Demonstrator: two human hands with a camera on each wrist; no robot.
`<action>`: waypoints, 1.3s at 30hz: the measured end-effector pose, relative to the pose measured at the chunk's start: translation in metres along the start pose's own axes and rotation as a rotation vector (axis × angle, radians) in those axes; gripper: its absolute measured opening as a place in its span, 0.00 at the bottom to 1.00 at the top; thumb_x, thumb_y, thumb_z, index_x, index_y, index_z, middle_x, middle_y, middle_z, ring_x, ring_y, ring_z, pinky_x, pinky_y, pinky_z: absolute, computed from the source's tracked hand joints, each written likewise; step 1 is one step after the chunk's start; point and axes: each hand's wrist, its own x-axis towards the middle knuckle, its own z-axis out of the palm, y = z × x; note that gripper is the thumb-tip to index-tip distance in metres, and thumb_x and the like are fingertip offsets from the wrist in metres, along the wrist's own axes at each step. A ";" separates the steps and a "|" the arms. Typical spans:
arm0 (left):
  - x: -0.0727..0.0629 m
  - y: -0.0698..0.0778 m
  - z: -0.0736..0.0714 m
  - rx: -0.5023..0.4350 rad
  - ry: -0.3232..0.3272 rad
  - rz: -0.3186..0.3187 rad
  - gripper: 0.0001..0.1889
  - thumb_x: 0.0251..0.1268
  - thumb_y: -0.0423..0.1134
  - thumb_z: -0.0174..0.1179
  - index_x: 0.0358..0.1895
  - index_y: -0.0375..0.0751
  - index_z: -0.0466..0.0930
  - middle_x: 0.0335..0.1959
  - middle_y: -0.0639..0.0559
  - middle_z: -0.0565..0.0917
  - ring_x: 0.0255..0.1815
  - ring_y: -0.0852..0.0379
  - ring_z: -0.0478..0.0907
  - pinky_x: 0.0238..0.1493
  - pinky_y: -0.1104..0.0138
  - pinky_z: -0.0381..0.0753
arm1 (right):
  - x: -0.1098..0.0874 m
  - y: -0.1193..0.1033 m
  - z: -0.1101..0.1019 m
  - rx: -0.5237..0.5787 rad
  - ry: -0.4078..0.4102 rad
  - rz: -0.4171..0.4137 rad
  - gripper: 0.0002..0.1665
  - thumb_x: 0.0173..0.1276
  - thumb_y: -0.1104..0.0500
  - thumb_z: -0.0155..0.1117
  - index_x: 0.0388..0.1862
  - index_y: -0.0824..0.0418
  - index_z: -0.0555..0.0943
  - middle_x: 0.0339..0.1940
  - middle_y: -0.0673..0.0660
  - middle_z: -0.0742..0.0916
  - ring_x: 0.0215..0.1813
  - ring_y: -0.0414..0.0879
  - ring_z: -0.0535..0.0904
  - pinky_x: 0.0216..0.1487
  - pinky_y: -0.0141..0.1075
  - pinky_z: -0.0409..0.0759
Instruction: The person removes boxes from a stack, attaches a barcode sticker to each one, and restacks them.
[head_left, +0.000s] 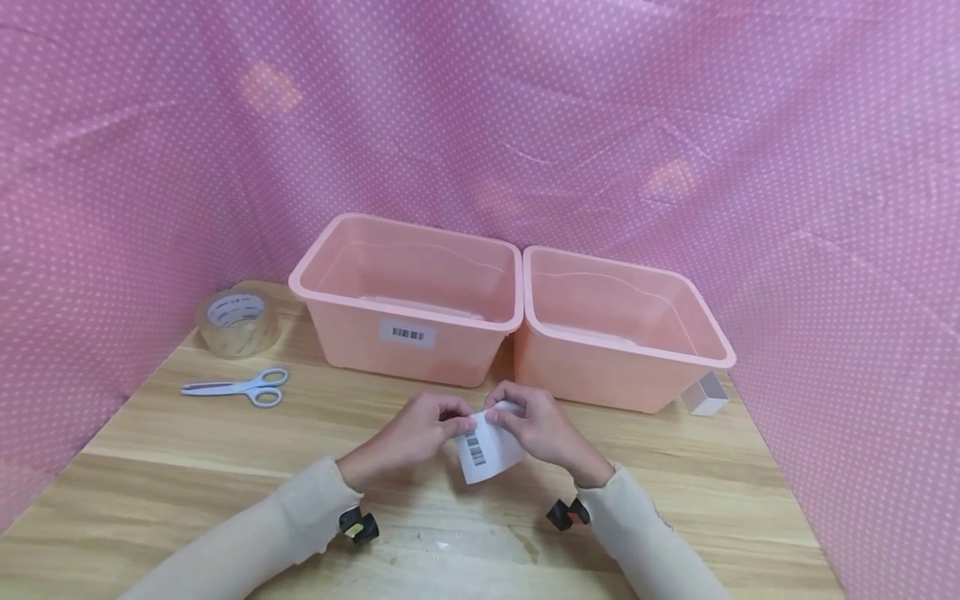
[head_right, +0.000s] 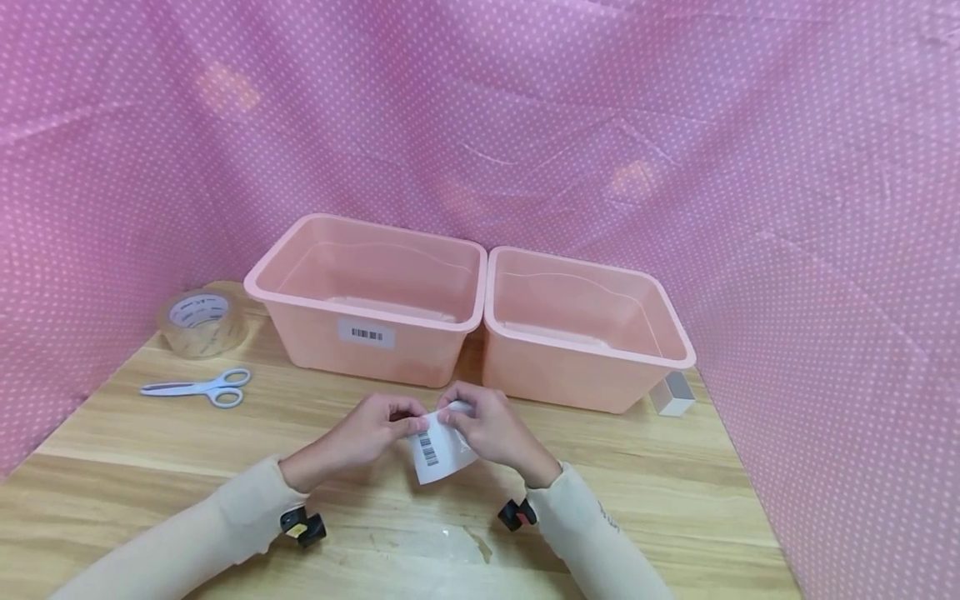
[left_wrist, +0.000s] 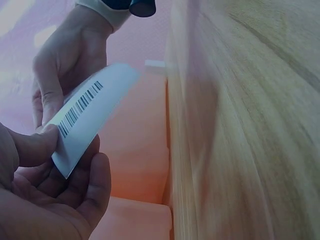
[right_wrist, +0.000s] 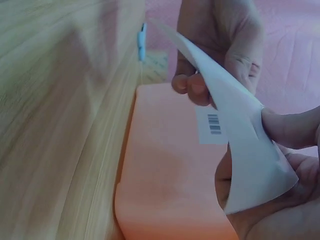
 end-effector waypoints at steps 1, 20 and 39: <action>0.000 0.000 0.000 -0.001 0.007 -0.003 0.05 0.72 0.37 0.61 0.41 0.46 0.87 0.39 0.54 0.90 0.40 0.59 0.81 0.47 0.64 0.79 | 0.000 0.000 0.000 0.000 0.011 -0.006 0.03 0.69 0.59 0.68 0.38 0.56 0.82 0.41 0.56 0.89 0.40 0.47 0.81 0.37 0.36 0.82; -0.004 0.002 0.004 0.002 0.167 0.006 0.07 0.67 0.38 0.66 0.44 0.44 0.89 0.40 0.50 0.92 0.37 0.61 0.83 0.42 0.67 0.83 | -0.003 0.001 0.011 -0.384 0.372 -0.470 0.12 0.51 0.67 0.80 0.31 0.54 0.86 0.35 0.48 0.85 0.41 0.44 0.76 0.44 0.34 0.76; -0.006 0.003 0.005 0.020 0.187 0.108 0.05 0.66 0.37 0.67 0.41 0.47 0.90 0.40 0.53 0.92 0.38 0.63 0.84 0.39 0.70 0.84 | -0.004 0.000 0.016 -0.130 0.272 -0.253 0.07 0.59 0.68 0.75 0.31 0.58 0.86 0.27 0.49 0.88 0.29 0.37 0.81 0.31 0.35 0.86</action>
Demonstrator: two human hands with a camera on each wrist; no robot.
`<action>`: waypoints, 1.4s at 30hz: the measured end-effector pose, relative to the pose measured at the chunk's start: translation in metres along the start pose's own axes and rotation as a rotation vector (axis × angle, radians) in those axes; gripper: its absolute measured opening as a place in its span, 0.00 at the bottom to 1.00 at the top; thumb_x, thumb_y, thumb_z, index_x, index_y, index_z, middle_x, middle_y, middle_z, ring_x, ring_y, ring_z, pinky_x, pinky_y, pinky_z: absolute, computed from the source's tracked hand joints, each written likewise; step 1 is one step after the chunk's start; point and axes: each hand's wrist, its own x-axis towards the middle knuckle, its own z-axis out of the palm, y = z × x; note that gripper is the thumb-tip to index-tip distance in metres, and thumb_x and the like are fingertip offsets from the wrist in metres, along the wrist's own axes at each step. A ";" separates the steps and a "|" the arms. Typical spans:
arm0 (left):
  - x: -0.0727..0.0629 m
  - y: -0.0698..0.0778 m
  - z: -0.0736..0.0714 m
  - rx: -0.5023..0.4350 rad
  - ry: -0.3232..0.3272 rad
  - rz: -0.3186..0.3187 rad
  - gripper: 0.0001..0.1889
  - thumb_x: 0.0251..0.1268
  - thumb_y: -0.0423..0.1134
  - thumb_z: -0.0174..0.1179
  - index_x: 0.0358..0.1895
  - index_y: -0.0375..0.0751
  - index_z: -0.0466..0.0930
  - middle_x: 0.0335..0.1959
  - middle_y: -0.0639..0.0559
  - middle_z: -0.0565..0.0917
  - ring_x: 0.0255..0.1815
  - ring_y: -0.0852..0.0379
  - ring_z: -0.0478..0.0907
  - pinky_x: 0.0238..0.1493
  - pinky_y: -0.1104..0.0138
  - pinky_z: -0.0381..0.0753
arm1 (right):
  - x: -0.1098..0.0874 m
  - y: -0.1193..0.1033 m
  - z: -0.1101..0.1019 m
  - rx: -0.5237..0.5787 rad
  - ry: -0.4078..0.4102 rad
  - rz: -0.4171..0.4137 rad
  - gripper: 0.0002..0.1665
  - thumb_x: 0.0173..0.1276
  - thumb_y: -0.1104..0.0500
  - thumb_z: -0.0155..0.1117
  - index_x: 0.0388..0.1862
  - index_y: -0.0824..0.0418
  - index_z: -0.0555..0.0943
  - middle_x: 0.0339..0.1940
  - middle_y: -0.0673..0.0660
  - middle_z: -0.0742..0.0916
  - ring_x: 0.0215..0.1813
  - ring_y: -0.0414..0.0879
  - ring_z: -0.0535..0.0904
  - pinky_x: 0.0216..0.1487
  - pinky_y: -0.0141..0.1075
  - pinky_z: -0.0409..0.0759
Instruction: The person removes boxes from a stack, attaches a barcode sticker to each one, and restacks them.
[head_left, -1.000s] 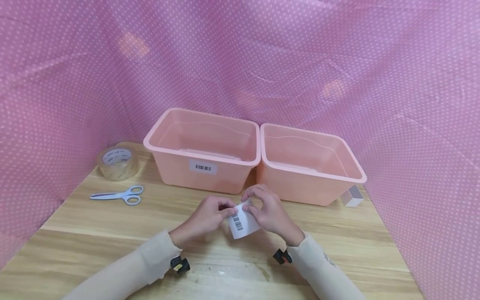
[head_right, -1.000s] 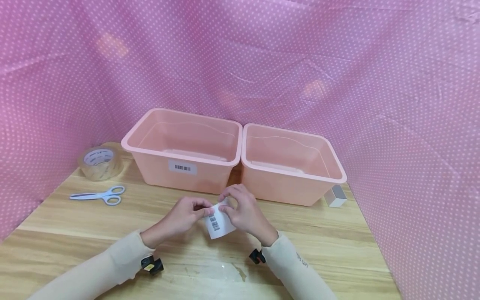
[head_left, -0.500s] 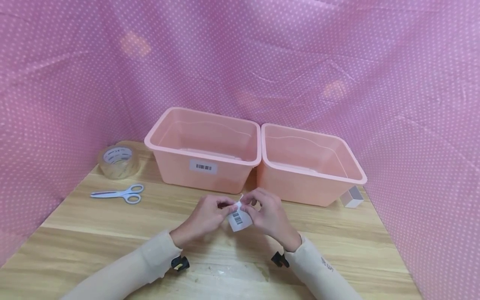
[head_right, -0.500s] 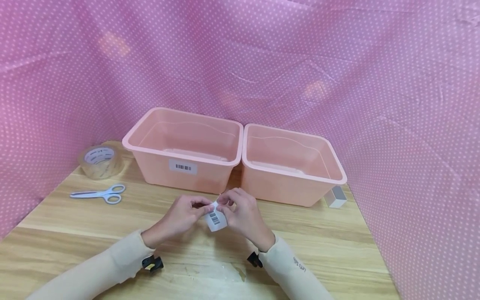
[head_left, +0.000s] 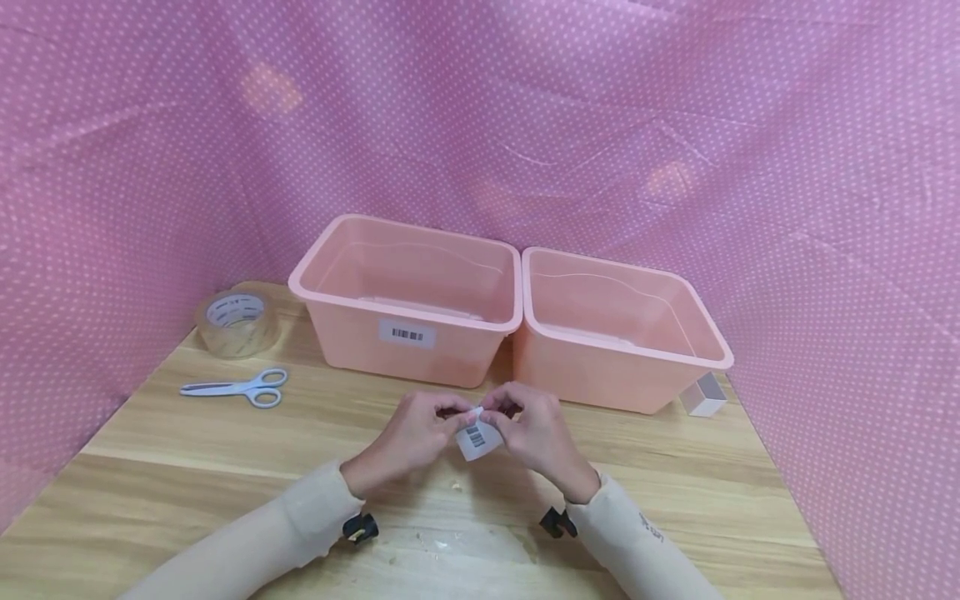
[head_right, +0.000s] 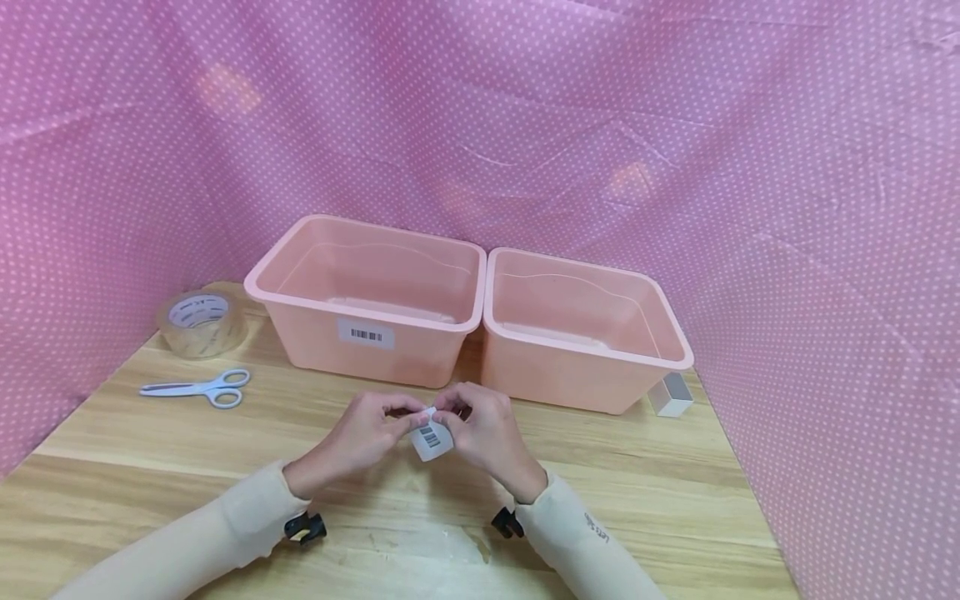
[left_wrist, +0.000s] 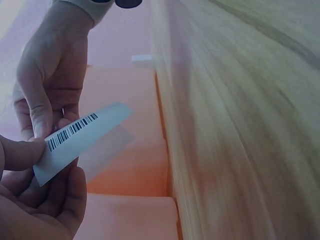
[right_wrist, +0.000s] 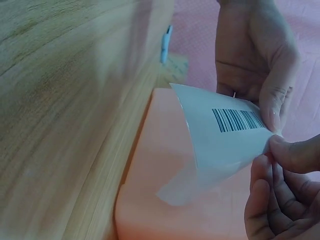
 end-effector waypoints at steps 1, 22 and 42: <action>0.000 0.000 0.000 -0.001 -0.003 -0.001 0.05 0.67 0.37 0.67 0.41 0.47 0.90 0.40 0.53 0.92 0.38 0.63 0.84 0.40 0.71 0.84 | 0.000 0.000 0.000 0.002 0.000 0.003 0.07 0.59 0.68 0.75 0.31 0.58 0.86 0.27 0.49 0.88 0.29 0.36 0.81 0.31 0.35 0.86; 0.008 -0.003 -0.010 -0.337 -0.093 -0.236 0.13 0.69 0.37 0.63 0.46 0.30 0.86 0.42 0.39 0.91 0.37 0.61 0.85 0.45 0.68 0.84 | -0.003 -0.001 0.005 -0.138 0.100 -0.289 0.11 0.55 0.72 0.77 0.30 0.58 0.85 0.29 0.49 0.87 0.32 0.36 0.82 0.35 0.22 0.83; 0.011 -0.006 -0.013 -0.219 -0.045 -0.130 0.07 0.63 0.33 0.68 0.40 0.32 0.87 0.42 0.38 0.90 0.39 0.55 0.87 0.40 0.67 0.87 | -0.003 0.000 0.002 -0.054 0.128 -0.303 0.08 0.61 0.70 0.73 0.32 0.57 0.85 0.32 0.49 0.88 0.35 0.38 0.85 0.36 0.23 0.84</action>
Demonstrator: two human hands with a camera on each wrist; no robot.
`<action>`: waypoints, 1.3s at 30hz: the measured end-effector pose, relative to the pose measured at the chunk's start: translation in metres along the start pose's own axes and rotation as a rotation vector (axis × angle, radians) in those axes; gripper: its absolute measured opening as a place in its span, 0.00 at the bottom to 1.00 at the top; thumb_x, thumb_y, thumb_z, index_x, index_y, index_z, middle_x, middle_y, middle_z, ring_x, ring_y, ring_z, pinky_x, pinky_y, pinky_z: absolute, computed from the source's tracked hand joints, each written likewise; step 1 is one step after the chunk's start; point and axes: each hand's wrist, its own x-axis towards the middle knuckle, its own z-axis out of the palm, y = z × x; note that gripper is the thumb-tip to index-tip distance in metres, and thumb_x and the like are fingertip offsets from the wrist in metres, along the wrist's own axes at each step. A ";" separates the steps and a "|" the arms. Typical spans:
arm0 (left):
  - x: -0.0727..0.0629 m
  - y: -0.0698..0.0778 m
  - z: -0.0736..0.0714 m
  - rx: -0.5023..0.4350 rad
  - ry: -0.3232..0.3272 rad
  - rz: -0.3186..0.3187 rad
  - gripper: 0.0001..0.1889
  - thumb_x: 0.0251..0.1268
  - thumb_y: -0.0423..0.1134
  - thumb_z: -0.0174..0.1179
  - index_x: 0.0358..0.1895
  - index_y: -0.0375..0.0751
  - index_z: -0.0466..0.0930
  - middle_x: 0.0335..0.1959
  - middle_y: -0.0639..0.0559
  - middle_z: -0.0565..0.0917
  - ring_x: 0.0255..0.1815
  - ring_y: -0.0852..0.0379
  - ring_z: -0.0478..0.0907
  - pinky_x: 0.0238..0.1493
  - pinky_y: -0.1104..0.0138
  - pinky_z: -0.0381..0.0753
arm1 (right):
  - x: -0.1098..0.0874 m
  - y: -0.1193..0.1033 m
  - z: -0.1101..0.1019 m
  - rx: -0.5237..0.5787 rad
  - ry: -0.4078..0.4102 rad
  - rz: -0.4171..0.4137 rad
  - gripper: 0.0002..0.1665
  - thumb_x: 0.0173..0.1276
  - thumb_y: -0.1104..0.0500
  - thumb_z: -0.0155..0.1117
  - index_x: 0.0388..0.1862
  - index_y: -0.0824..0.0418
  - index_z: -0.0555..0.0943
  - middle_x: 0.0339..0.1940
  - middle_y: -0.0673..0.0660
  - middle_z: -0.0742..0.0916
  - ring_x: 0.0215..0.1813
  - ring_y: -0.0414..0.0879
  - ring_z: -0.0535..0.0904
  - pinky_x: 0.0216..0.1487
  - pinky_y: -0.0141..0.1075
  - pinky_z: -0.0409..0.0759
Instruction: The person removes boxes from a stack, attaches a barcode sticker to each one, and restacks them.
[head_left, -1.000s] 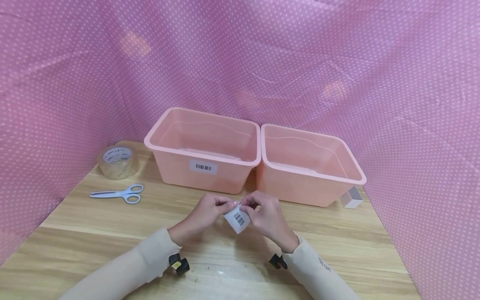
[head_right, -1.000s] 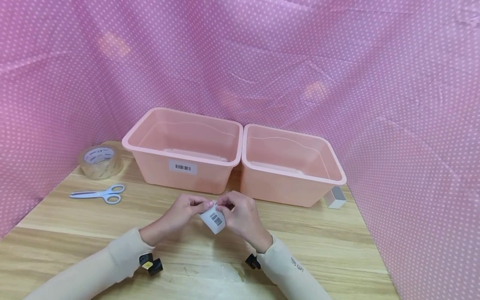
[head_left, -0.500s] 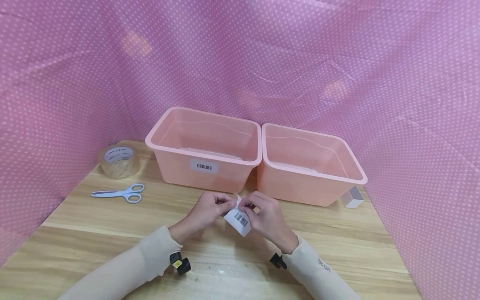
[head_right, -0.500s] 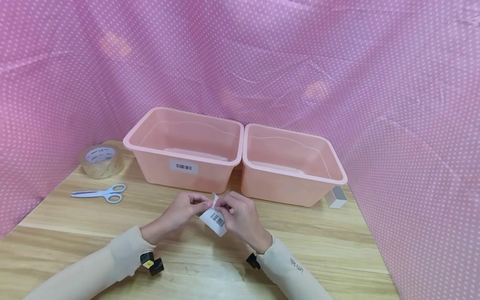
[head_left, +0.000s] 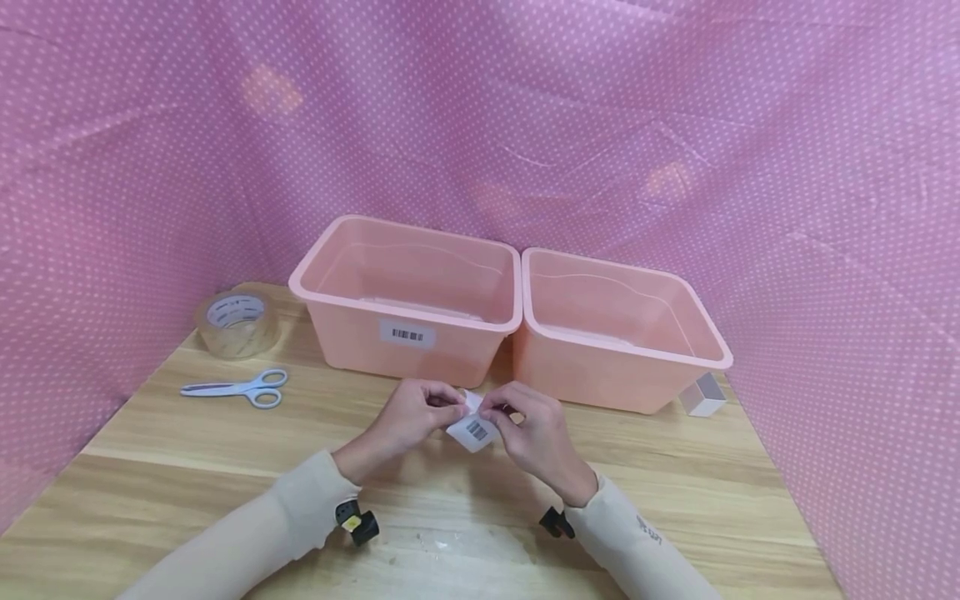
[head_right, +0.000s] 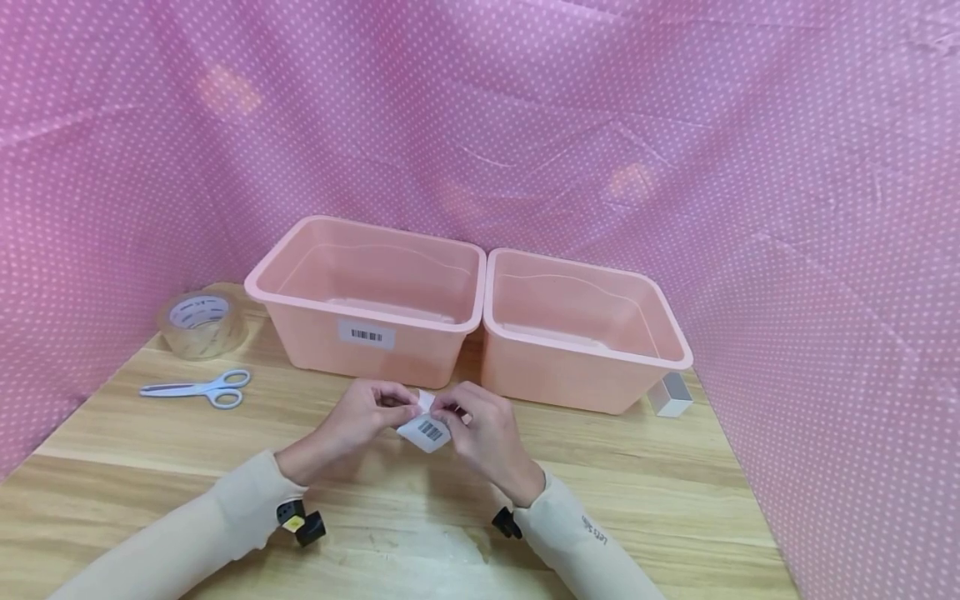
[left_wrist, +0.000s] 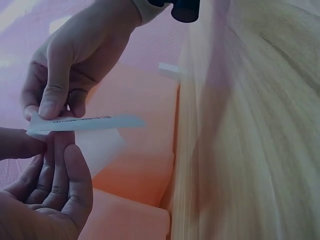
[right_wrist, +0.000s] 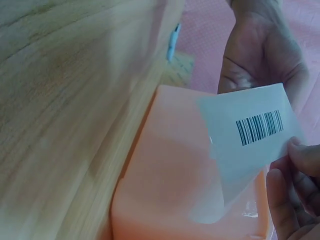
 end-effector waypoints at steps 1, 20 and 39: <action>0.000 0.000 0.000 0.008 0.002 0.003 0.07 0.63 0.33 0.68 0.40 0.31 0.87 0.42 0.38 0.90 0.39 0.55 0.87 0.40 0.67 0.88 | 0.000 0.000 0.000 0.003 -0.003 0.018 0.07 0.63 0.68 0.72 0.33 0.57 0.85 0.32 0.49 0.88 0.35 0.38 0.85 0.36 0.22 0.84; 0.004 0.000 -0.003 -0.001 -0.012 -0.058 0.07 0.63 0.27 0.65 0.43 0.28 0.86 0.40 0.36 0.89 0.33 0.58 0.85 0.36 0.66 0.88 | 0.004 0.001 -0.011 0.204 0.062 0.206 0.03 0.65 0.70 0.69 0.36 0.66 0.84 0.31 0.58 0.89 0.33 0.40 0.82 0.36 0.31 0.86; 0.002 -0.006 0.001 0.010 -0.143 -0.021 0.07 0.63 0.29 0.65 0.41 0.27 0.85 0.38 0.37 0.88 0.32 0.60 0.83 0.37 0.63 0.89 | 0.012 0.005 -0.026 0.382 0.176 0.446 0.03 0.66 0.73 0.65 0.36 0.72 0.79 0.31 0.60 0.85 0.31 0.44 0.83 0.35 0.32 0.86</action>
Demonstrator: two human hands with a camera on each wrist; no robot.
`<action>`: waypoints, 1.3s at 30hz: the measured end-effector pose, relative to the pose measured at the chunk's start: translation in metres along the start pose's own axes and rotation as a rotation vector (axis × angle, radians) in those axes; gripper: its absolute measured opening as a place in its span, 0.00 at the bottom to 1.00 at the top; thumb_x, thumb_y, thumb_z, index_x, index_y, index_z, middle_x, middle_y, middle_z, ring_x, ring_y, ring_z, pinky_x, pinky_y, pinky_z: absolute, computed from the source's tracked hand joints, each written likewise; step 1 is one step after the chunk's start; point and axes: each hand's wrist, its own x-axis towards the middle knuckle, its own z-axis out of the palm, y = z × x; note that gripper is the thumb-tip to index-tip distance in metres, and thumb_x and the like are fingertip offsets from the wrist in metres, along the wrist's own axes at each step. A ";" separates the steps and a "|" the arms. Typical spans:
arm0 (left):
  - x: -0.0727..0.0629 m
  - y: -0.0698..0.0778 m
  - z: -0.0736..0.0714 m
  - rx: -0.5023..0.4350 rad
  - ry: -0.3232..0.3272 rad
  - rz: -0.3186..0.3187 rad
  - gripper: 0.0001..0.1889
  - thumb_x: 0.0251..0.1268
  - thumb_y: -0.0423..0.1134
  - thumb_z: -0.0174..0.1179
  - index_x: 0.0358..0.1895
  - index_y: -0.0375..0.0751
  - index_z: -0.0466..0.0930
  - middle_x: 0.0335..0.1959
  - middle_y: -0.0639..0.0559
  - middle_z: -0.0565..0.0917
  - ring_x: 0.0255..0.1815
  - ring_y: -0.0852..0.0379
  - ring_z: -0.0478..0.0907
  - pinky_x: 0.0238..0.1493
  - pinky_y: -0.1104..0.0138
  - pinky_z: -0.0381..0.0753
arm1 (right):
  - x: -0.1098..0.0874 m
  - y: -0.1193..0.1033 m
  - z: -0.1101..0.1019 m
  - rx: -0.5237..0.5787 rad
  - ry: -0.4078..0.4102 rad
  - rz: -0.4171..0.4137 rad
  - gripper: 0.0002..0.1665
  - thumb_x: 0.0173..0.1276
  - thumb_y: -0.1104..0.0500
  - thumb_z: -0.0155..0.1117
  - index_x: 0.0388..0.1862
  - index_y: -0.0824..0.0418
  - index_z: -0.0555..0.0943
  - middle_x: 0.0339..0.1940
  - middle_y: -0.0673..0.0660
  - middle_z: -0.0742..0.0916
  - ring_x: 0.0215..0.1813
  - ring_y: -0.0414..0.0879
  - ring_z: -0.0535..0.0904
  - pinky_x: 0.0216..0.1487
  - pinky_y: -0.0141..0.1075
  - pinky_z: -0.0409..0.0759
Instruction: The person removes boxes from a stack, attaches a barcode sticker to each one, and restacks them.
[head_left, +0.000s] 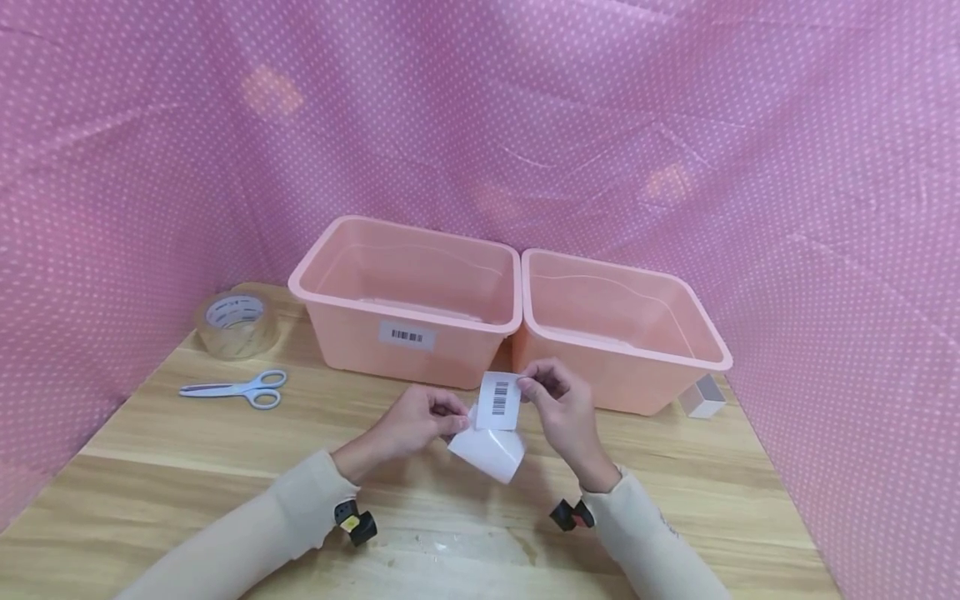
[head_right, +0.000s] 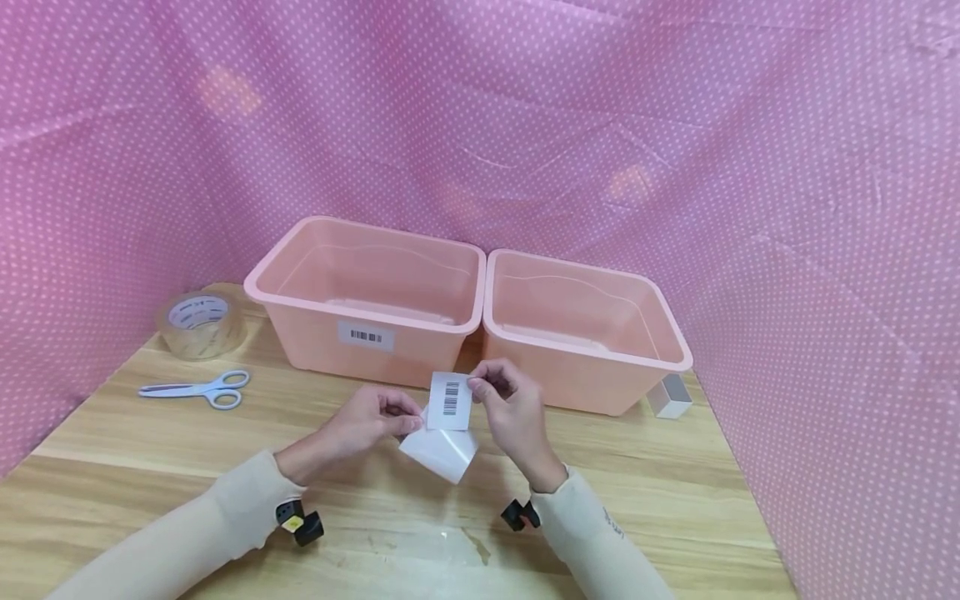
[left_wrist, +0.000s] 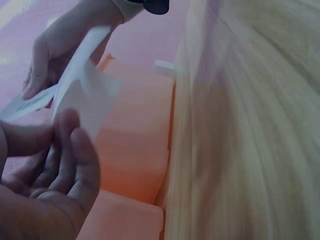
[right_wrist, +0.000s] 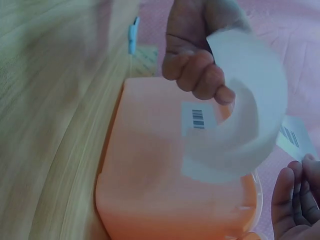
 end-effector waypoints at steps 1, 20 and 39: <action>0.000 -0.001 0.001 0.000 -0.036 0.003 0.08 0.64 0.29 0.65 0.41 0.26 0.85 0.37 0.37 0.88 0.32 0.60 0.83 0.37 0.64 0.89 | 0.000 0.000 -0.001 0.012 0.001 0.015 0.03 0.66 0.73 0.65 0.37 0.72 0.79 0.31 0.57 0.85 0.31 0.43 0.83 0.35 0.32 0.86; -0.022 0.000 0.027 0.529 -0.284 0.052 0.03 0.60 0.33 0.69 0.30 0.43 0.89 0.26 0.59 0.85 0.25 0.67 0.76 0.28 0.74 0.78 | 0.002 0.002 -0.007 0.222 0.022 0.115 0.06 0.65 0.72 0.65 0.38 0.75 0.77 0.27 0.50 0.85 0.26 0.47 0.82 0.33 0.37 0.87; -0.020 0.011 0.020 0.314 -0.011 0.063 0.15 0.60 0.50 0.72 0.43 0.44 0.88 0.33 0.57 0.87 0.32 0.63 0.80 0.35 0.71 0.82 | 0.001 0.001 -0.003 0.362 0.057 0.107 0.06 0.64 0.74 0.64 0.37 0.76 0.76 0.27 0.51 0.87 0.26 0.41 0.84 0.32 0.34 0.88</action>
